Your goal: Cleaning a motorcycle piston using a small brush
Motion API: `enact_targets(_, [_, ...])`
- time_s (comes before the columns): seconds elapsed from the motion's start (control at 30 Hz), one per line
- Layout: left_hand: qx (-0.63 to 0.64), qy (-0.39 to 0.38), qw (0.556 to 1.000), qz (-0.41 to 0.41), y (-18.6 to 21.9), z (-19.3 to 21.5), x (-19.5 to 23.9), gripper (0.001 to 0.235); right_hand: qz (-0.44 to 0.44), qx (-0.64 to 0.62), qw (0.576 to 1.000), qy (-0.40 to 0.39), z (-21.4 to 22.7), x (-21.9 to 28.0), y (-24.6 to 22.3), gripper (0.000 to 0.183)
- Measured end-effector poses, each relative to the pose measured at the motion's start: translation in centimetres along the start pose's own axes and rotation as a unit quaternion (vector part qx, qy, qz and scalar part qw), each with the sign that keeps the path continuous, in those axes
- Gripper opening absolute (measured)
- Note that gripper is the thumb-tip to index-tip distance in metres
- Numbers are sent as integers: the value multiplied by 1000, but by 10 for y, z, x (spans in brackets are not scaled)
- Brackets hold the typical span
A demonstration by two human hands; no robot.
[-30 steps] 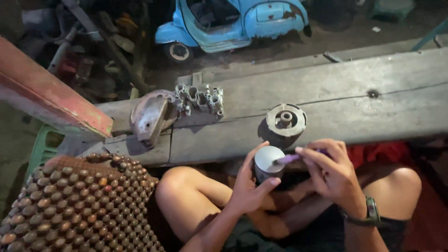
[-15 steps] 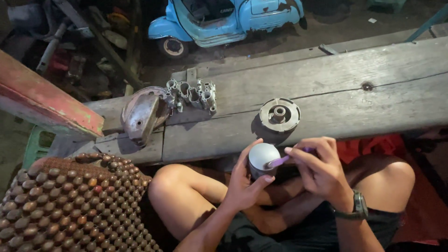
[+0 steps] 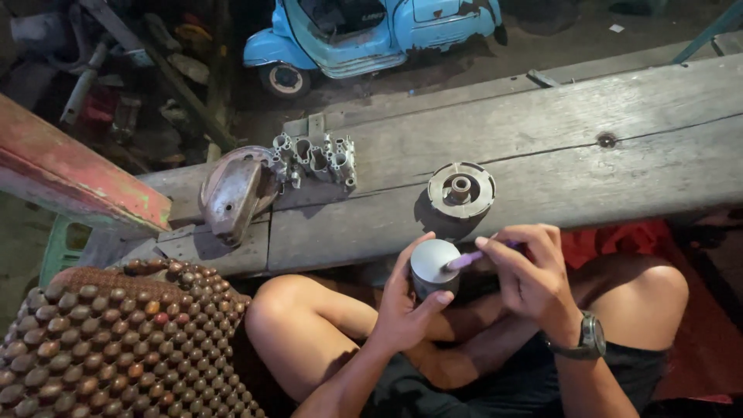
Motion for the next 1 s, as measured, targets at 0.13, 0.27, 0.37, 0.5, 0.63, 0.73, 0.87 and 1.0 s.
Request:
enact_targets(0.13, [12, 1, 1000, -1, 2, -4, 3, 74, 9, -14, 1000, -12, -1, 1, -3, 36])
enact_targets(0.27, [-15, 2, 1000, -2, 15, -6, 6, 74, -12, -4, 1000, 3, -2, -1, 2, 32])
enact_targets(0.37, [-15, 1, 1000, 1, 16, -5, 7, 74, 11, -10, 1000, -6, -4, -2, 0, 33])
enact_targets(0.5, [22, -5, 1000, -10, 22, -6, 8, 73, 12, 0, 1000, -7, -7, -3, 1, 33])
enact_targets(0.63, [11, 4, 1000, -1, 22, -4, 7, 72, 28, -10, 1000, -7, -5, -6, -10, 33])
enact_targets(0.73, [14, 9, 1000, 19, 19, 0, 7, 73, 36, -46, 998, -16, -4, -7, -18, 30])
enact_targets(0.87, [14, 9, 1000, -1, 31, -2, 1, 69, -61, -27, 997, -30, 8, -9, -16, 33])
enact_targets(1.0, [39, -9, 999, 10, 49, -8, 0, 70, -127, -10, 991, -36, 35, -15, -44, 32])
Point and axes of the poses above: each hand's wrist, its own x-axis away from the middle knuckle, its own z-axis out of the back of the hand, y = z × x, the point moved 3 cm from there along -x, towards the middle knuckle
